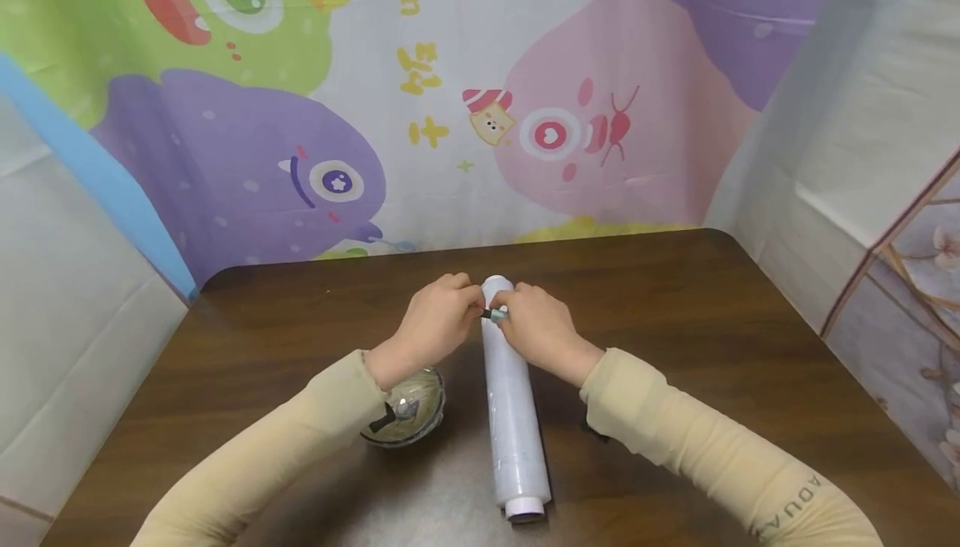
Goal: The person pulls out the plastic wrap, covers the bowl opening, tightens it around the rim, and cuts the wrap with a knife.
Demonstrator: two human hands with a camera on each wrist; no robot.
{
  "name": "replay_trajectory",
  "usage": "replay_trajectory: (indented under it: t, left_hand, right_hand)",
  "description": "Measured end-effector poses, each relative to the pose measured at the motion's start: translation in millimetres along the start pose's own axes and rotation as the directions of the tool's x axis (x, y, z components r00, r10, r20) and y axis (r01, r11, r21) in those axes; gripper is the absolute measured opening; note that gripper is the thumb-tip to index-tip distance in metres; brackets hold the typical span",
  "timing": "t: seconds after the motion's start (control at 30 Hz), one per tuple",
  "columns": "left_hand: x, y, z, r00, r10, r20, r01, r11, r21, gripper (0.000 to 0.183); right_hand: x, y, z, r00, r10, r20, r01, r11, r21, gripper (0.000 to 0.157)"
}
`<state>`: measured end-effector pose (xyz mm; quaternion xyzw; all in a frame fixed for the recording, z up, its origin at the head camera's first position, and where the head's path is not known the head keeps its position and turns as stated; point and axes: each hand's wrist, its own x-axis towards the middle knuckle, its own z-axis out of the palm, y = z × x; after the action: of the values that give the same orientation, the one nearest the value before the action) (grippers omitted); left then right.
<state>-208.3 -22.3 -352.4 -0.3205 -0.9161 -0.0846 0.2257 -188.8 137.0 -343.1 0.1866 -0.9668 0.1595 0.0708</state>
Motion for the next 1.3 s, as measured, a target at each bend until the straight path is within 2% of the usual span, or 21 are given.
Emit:
replay_trajectory:
  t: [0.17,0.27,0.47,0.63,0.7,0.77,0.8,0.87,0.93,0.97,1.0,1.03,1.1,1.23,1.3]
  left_hand:
    - [-2.1,5.5,-3.9,0.999,0.011,-0.043,-0.007,0.995,0.096,0.012]
    - [-4.3,5.7,-5.1,0.999,-0.016,-0.036,0.02,0.995,0.098,0.012]
    - [-8.4,3.2,-10.0,0.993,-0.115,0.016,0.116,0.993,-0.039,0.004]
    - [-8.5,2.7,-15.0,0.987,-0.162,0.008,0.162,0.983,-0.084,0.004]
    - [-8.2,2.4,-15.2,0.977,-0.212,0.014,0.212,0.968,-0.135,0.005]
    - [-7.9,2.2,-14.5,0.958,-0.283,0.051,0.286,0.927,-0.241,0.005]
    - [-8.1,2.2,-14.0,0.946,-0.316,0.076,0.324,0.896,-0.304,0.005]
    - [-8.7,2.6,-12.5,0.916,-0.378,0.132,0.397,0.814,-0.424,0.007]
    - [-9.4,3.2,-11.4,0.893,-0.414,0.175,0.442,0.738,-0.51,0.008]
    - [-10.0,3.4,-11.1,0.886,-0.424,0.189,0.454,0.71,-0.537,0.008]
    - [-10.6,3.4,-11.0,0.883,-0.428,0.193,0.458,0.695,-0.554,0.008]
    - [-11.4,3.2,-11.2,0.884,-0.428,0.189,0.455,0.693,-0.559,0.007]
    - [-13.1,1.9,-12.0,0.896,-0.412,0.168,0.432,0.72,-0.542,0.006]
    - [-15.5,-2.0,-14.7,0.937,-0.343,0.069,0.336,0.827,-0.45,0.004]
    - [-16.1,-3.6,-15.7,0.951,-0.307,0.022,0.289,0.868,-0.404,0.004]
  right_hand:
    - [-5,-5,-1.1,0.989,-0.102,-0.103,0.083,0.981,-0.177,0.01]
    - [-5,-8,-1.6,0.984,-0.144,-0.106,0.119,0.97,-0.21,0.009]
    - [-6,-7,-3.3,0.993,-0.099,-0.058,0.094,0.993,-0.073,0.015]
    - [-5,-5,-5.8,0.99,-0.064,-0.126,0.079,0.99,0.117,0.015]
    - [-5,-4,-6.7,0.987,-0.035,-0.157,0.067,0.977,0.203,0.014]
    - [-5,-5,-7.8,0.985,0.008,-0.175,0.042,0.96,0.277,0.013]
    - [-5,-5,-8.2,0.984,0.032,-0.177,0.025,0.95,0.312,0.014]
    - [-5,-6,-9.1,0.982,0.084,-0.169,-0.015,0.926,0.377,0.016]
    - [-5,-8,-10.0,0.98,0.132,-0.147,-0.056,0.9,0.433,0.02]
    - [-4,-8,-10.2,0.98,0.145,-0.134,-0.07,0.89,0.451,0.021]
    - [-4,-8,-10.2,0.981,0.154,-0.12,-0.081,0.881,0.465,0.022]
    - [-3,-8,-10.3,0.982,0.152,-0.108,-0.085,0.88,0.467,0.023]
    - [-3,-6,-10.2,0.988,0.126,-0.092,-0.071,0.889,0.452,0.022]
    - [-3,-1,-11.0,0.995,0.034,-0.096,0.004,0.928,0.372,0.019]
    - [-4,0,-11.6,0.994,-0.006,-0.106,0.041,0.941,0.337,0.018]
